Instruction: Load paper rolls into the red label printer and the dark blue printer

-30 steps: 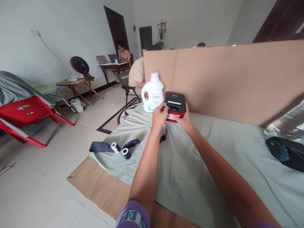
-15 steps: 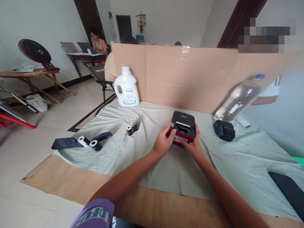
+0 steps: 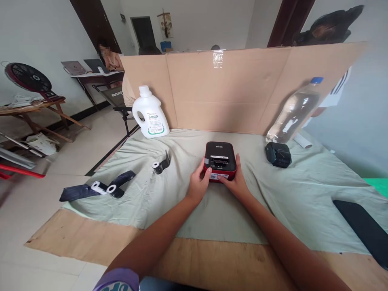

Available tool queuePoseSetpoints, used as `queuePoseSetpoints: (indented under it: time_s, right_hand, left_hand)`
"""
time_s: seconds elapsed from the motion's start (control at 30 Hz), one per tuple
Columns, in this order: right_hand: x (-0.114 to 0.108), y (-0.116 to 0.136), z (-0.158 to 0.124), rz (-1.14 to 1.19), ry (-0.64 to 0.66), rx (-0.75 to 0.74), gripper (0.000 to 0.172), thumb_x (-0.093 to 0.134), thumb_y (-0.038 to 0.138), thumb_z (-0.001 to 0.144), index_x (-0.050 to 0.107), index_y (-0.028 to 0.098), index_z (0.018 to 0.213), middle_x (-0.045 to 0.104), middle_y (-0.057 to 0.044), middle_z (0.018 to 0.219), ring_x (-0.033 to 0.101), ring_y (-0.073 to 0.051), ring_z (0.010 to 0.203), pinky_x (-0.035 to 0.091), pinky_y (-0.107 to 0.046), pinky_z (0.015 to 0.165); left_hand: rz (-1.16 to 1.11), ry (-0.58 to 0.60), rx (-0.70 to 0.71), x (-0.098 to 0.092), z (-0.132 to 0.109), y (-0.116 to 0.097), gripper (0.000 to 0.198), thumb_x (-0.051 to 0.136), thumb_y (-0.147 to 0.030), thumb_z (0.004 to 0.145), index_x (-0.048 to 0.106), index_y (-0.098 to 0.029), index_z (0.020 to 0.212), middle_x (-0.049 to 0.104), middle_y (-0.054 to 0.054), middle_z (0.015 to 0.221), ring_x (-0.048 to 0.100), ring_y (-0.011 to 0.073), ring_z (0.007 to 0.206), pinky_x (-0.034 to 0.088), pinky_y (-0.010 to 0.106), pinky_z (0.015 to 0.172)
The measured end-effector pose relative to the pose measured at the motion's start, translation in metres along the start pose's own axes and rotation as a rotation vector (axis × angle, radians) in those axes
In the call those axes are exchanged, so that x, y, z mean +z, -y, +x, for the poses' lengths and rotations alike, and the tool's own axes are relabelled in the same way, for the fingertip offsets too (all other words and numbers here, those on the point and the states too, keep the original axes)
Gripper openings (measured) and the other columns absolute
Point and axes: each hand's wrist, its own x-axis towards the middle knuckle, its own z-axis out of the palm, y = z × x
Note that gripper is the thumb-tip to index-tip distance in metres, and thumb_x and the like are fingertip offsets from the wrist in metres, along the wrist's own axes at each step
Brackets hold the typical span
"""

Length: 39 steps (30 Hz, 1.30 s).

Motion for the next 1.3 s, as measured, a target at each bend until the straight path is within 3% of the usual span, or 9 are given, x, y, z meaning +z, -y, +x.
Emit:
queuePoseSetpoints:
  time_s: [0.23, 0.43, 0.77, 1.03, 1.17, 1.3]
  right_hand:
    - [-0.002, 0.007, -0.001, -0.02, -0.023, -0.008, 0.12, 0.084, 0.049, 0.072, 0.009, 0.027, 0.164, 0.024, -0.013, 0.167, 0.03, -0.033, 0.152, 0.025, -0.058, 0.125]
    - [-0.004, 0.015, 0.0, -0.004, -0.016, -0.011, 0.113, 0.084, 0.047, 0.072, 0.018, 0.026, 0.161, 0.031, -0.014, 0.164, 0.032, -0.033, 0.151, 0.026, -0.057, 0.125]
    - [-0.003, 0.013, 0.0, 0.019, -0.017, 0.017, 0.106, 0.085, 0.047, 0.07, 0.027, 0.028, 0.156, 0.04, -0.013, 0.157, 0.04, -0.032, 0.146, 0.031, -0.056, 0.122]
    - [-0.004, 0.013, 0.002, 0.024, -0.036, -0.002, 0.094, 0.086, 0.045, 0.067, 0.037, 0.027, 0.146, 0.046, -0.013, 0.148, 0.049, -0.032, 0.135, 0.038, -0.055, 0.117]
    - [-0.005, 0.013, 0.003, 0.008, -0.03, -0.009, 0.091, 0.087, 0.044, 0.066, 0.039, 0.028, 0.142, 0.049, -0.012, 0.144, 0.052, -0.032, 0.129, 0.042, -0.054, 0.114]
    - [-0.005, 0.013, 0.004, 0.01, -0.029, -0.009, 0.091, 0.087, 0.043, 0.065, 0.04, 0.028, 0.141, 0.05, -0.012, 0.143, 0.054, -0.032, 0.127, 0.044, -0.053, 0.112]
  left_hand:
    - [0.062, 0.037, 0.01, -0.002, -0.001, -0.003, 0.058, 0.052, -0.046, 0.1, 0.045, -0.023, 0.154, 0.058, 0.006, 0.148, 0.055, 0.0247, 0.136, 0.043, 0.04, 0.118]
    - [0.055, 0.044, 0.037, -0.001, -0.002, -0.004, 0.057, 0.053, -0.045, 0.1, 0.045, -0.025, 0.153, 0.054, 0.006, 0.151, 0.052, 0.0256, 0.139, 0.043, 0.04, 0.118]
    - [0.012, 0.023, 0.046, -0.002, 0.006, 0.003, 0.039, 0.055, -0.04, 0.098, 0.057, -0.022, 0.132, 0.061, 0.011, 0.139, 0.057, 0.0246, 0.131, 0.047, 0.04, 0.11]
    - [0.065, 0.048, 0.114, -0.013, 0.023, 0.009, 0.031, 0.046, -0.043, 0.101, 0.065, -0.022, 0.115, 0.064, 0.008, 0.125, 0.059, 0.0211, 0.122, 0.048, 0.035, 0.105]
    - [0.105, 0.036, 0.125, -0.015, 0.029, 0.01, 0.032, 0.046, -0.046, 0.101, 0.067, -0.023, 0.106, 0.064, 0.008, 0.118, 0.06, 0.0205, 0.116, 0.05, 0.031, 0.096]
    - [0.052, 0.059, 0.009, -0.014, 0.032, 0.009, 0.036, 0.045, -0.052, 0.099, 0.064, -0.022, 0.098, 0.068, 0.005, 0.103, 0.064, 0.0169, 0.092, 0.052, 0.027, 0.078]
